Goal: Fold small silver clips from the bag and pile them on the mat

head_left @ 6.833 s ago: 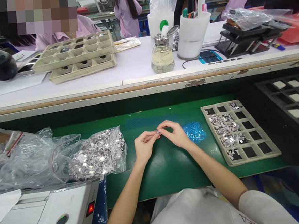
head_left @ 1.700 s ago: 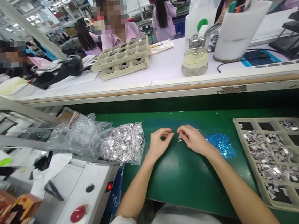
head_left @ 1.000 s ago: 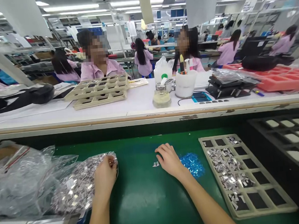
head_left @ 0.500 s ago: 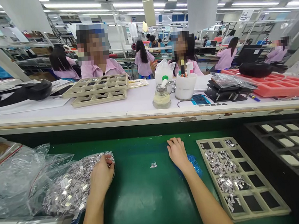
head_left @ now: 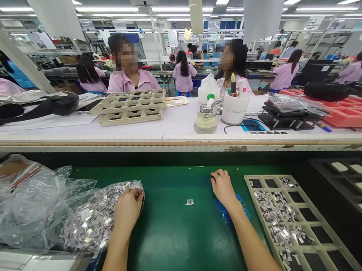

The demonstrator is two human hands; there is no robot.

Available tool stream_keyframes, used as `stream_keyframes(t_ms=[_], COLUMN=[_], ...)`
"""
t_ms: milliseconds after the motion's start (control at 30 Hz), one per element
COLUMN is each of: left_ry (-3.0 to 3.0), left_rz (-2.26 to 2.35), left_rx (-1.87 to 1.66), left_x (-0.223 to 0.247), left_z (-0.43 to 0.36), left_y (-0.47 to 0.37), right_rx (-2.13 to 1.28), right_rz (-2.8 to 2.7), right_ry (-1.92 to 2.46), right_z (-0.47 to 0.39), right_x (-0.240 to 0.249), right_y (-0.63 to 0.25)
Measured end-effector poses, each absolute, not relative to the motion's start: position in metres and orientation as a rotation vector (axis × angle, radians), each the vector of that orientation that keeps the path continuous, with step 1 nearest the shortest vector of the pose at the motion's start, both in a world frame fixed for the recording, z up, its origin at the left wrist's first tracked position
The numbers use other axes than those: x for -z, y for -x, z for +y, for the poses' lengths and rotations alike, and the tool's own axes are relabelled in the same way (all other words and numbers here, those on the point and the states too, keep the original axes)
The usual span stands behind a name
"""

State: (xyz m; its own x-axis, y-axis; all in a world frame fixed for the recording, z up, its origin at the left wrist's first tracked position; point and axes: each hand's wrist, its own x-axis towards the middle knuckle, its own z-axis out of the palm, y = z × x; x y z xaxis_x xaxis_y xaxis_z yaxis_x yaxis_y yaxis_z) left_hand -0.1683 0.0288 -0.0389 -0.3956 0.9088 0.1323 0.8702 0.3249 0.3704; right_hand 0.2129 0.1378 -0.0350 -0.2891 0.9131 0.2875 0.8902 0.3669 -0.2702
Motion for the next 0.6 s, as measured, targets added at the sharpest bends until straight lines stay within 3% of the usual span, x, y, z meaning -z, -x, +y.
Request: stream_keyframes(t_ms=[600], left_ry=[-1.667], left_rz=[2.456], left_rx=[-0.76], left_x=[0.023], left_z=[0.029], left_y=[0.149], right_rx=[-0.09], right_rz=[-2.213], right_ry=[1.524], right_z=[0.153], right_x=[0.044], right_y=[-0.224])
